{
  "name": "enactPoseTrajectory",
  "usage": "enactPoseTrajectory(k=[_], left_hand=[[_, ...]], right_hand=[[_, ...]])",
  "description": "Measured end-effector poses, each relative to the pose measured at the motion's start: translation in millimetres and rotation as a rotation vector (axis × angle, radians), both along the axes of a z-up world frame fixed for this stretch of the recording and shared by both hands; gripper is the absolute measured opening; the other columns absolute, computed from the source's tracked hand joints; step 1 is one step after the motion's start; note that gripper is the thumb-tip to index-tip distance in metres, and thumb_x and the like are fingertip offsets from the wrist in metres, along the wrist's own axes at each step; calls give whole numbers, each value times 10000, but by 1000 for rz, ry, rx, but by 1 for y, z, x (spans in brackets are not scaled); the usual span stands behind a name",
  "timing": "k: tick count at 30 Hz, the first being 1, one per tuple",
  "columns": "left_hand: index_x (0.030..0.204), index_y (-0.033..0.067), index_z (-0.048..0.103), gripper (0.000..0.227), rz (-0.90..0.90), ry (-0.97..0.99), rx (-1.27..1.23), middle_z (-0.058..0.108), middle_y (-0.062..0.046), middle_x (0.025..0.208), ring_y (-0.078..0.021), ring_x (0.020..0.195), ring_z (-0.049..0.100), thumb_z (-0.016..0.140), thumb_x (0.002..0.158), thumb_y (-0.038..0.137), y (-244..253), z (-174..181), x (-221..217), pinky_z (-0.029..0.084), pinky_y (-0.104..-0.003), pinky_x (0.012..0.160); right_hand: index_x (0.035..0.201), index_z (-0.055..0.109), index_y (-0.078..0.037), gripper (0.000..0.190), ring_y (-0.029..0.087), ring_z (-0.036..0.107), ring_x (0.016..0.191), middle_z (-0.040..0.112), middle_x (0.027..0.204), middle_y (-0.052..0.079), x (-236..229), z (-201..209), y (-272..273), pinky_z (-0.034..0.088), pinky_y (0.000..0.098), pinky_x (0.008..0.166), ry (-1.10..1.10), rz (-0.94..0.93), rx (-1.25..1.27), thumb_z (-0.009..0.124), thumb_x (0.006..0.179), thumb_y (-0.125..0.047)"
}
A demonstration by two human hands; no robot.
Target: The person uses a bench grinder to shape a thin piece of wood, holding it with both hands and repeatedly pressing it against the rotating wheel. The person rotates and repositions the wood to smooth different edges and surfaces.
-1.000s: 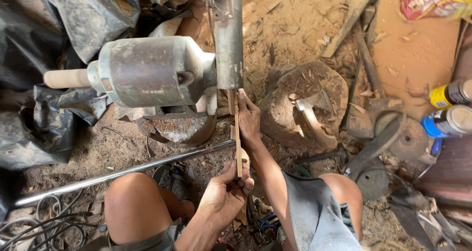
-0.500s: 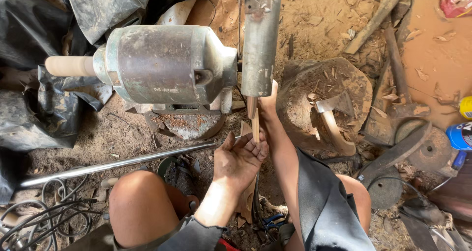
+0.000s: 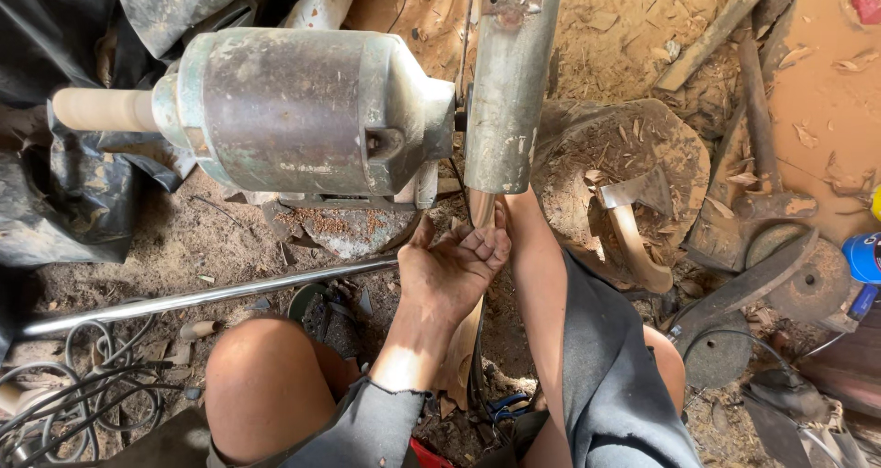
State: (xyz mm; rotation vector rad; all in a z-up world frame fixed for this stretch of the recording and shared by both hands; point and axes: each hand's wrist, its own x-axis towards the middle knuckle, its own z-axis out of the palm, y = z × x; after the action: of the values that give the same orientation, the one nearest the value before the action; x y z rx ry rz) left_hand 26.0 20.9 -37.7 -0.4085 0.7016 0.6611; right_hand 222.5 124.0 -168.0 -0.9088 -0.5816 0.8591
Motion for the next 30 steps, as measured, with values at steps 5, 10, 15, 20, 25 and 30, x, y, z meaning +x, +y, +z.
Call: enactPoseTrajectory(k=[5, 10, 15, 20, 25, 30], left_hand=[[1270, -126, 390, 692, -2, -53, -73, 592, -304, 1165, -372, 973, 648, 264, 1052, 518, 9, 15, 2, 523, -532, 854], [1203, -65, 415, 618, -12, -56, -70, 644, -298, 1150, -364, 1006, 655, 245, 1067, 514, 5, 19, 1, 503, -505, 836], [1134, -75, 563, 621, -150, 27, 71, 677, -219, 963, -284, 842, 664, 278, 1079, 475, -15, 10, -10, 523, -425, 783], [1116, 35, 626, 266, -259, 98, 225, 667, -96, 875, -177, 730, 632, 480, 1085, 255, -43, -4, -25, 536, -355, 717], [1081, 58, 603, 141, -275, 149, 236, 650, -81, 864, -169, 732, 626, 543, 1051, 182, -70, -4, -43, 544, -356, 719], [1108, 36, 652, 207, -281, 172, 238, 652, -70, 855, -154, 711, 604, 526, 1012, 169, -98, 6, -59, 522, -348, 681]], right_hand=[[1183, 643, -10, 251, 138, 690, 863, 697, 1029, 76, -2, 11, 6, 599, 301, 734, -29, -13, -6, 675, 1005, -184], [1160, 659, 4, 243, 137, 686, 833, 709, 991, 72, -4, 10, 5, 590, 292, 714, -58, -36, -22, 679, 993, -171], [1137, 675, 17, 236, 135, 683, 803, 721, 953, 68, -20, 8, -19, 581, 284, 693, -98, -108, -74, 682, 981, -159], [1114, 691, 31, 230, 133, 679, 773, 733, 914, 64, -48, 18, -56, 571, 275, 673, -186, -181, -126, 686, 969, -147], [965, 744, 13, 340, 96, 581, 637, 662, 735, 23, -70, 34, -95, 461, 277, 540, -199, -176, -366, 639, 1010, -308], [991, 786, -6, 562, 116, 496, 551, 617, 640, 21, -87, 55, -124, 426, 311, 525, -321, -162, -468, 533, 1032, -506]])
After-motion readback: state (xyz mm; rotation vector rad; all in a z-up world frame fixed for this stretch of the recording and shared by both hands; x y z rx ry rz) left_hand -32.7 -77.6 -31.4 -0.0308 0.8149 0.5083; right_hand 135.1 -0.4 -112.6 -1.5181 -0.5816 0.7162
